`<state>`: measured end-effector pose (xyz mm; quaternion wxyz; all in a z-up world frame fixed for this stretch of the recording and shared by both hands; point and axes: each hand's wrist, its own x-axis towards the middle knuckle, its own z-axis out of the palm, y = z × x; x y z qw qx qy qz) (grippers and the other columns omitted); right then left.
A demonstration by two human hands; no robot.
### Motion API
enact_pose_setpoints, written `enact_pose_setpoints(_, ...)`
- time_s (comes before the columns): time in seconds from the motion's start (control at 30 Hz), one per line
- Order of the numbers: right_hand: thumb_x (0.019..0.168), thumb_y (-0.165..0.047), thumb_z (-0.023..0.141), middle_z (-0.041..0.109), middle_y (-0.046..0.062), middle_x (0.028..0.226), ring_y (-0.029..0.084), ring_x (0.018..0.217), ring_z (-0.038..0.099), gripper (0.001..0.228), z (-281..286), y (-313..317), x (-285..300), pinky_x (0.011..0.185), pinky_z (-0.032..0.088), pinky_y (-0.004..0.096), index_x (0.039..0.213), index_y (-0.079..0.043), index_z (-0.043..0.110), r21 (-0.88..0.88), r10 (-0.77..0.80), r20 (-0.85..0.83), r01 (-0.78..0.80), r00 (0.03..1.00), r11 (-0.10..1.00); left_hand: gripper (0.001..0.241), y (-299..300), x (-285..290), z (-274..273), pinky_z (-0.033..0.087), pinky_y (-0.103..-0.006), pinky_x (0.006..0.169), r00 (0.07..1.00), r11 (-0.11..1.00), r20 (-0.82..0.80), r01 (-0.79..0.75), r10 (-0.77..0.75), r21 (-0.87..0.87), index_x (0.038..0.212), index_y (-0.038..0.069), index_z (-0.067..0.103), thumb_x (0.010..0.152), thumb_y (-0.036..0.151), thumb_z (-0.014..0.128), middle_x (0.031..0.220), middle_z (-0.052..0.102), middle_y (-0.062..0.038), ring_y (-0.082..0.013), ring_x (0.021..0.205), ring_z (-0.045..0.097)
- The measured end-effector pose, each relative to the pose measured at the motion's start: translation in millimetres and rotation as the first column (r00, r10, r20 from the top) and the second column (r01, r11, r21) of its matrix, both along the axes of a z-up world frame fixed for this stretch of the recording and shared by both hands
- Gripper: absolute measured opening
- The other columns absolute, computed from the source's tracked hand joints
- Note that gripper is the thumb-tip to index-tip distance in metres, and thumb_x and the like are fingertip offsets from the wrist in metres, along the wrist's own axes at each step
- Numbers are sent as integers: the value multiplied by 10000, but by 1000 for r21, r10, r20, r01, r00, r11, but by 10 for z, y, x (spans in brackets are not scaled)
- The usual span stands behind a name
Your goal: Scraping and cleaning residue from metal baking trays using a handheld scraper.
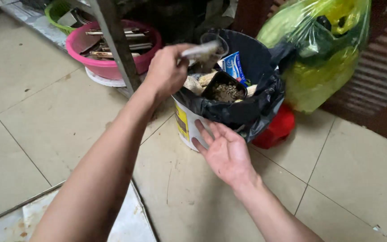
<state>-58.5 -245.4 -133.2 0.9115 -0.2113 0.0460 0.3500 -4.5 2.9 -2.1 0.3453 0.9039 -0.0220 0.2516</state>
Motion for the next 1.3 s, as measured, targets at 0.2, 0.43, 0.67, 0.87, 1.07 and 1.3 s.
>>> enact_pose_setpoints(0.2,1061,-148,567,798,-31,1146,388,1576,659,188,154,-289,25,1232,486,768,1045,-196,748,-214,-183,-112,156,977,964,762,4,-593,-299,384,-757,1321,962,781,-186,271,-200,563,1607,288,751,939,-45,597,1649,723,-107,-431,1570,608)
enact_pose_setpoints(0.43,1011,-87,573,736,-17,1001,451,1613,627,184,-36,-341,77,1297,432,825,901,-159,702,-235,-241,-111,210,964,949,695,-60,-1011,-194,454,-696,1290,949,758,-186,314,-253,571,1635,219,722,997,-26,593,1672,711,-120,-442,1582,596)
enact_pose_setpoints(0.67,985,-49,514,758,-41,1255,443,1519,652,259,-15,-406,-32,1237,494,793,1100,-215,677,-356,-146,53,155,988,922,695,-239,-1240,-44,527,-655,1254,924,650,-249,382,-291,657,1633,276,703,1012,-20,604,1651,716,-94,-402,1544,649)
enact_pose_setpoints(0.87,978,-82,461,619,-21,1724,422,1559,605,493,321,-437,-281,1213,494,700,1447,-207,551,-483,16,101,35,995,875,702,-402,-1480,556,602,-661,1157,887,745,-350,448,-302,494,1635,241,714,994,-22,600,1584,756,-128,-448,1422,722)
enact_pose_setpoints(1.07,1020,-121,494,587,125,1812,349,1557,631,815,297,-509,-541,1136,541,502,1826,-163,375,-582,300,71,-205,951,787,377,204,-477,255,670,-448,758,998,1000,68,-8,9,-17,1316,19,707,942,52,724,1086,832,-161,-317,868,813)
enact_pose_setpoints(1.3,1080,-184,501,644,165,1771,364,1533,684,743,272,-412,-735,1099,543,456,1817,-171,413,-648,485,24,-356,874,673,329,299,-150,-363,575,-409,404,859,612,-499,-458,117,-645,1086,-80,774,875,32,547,856,805,-250,-327,518,716)
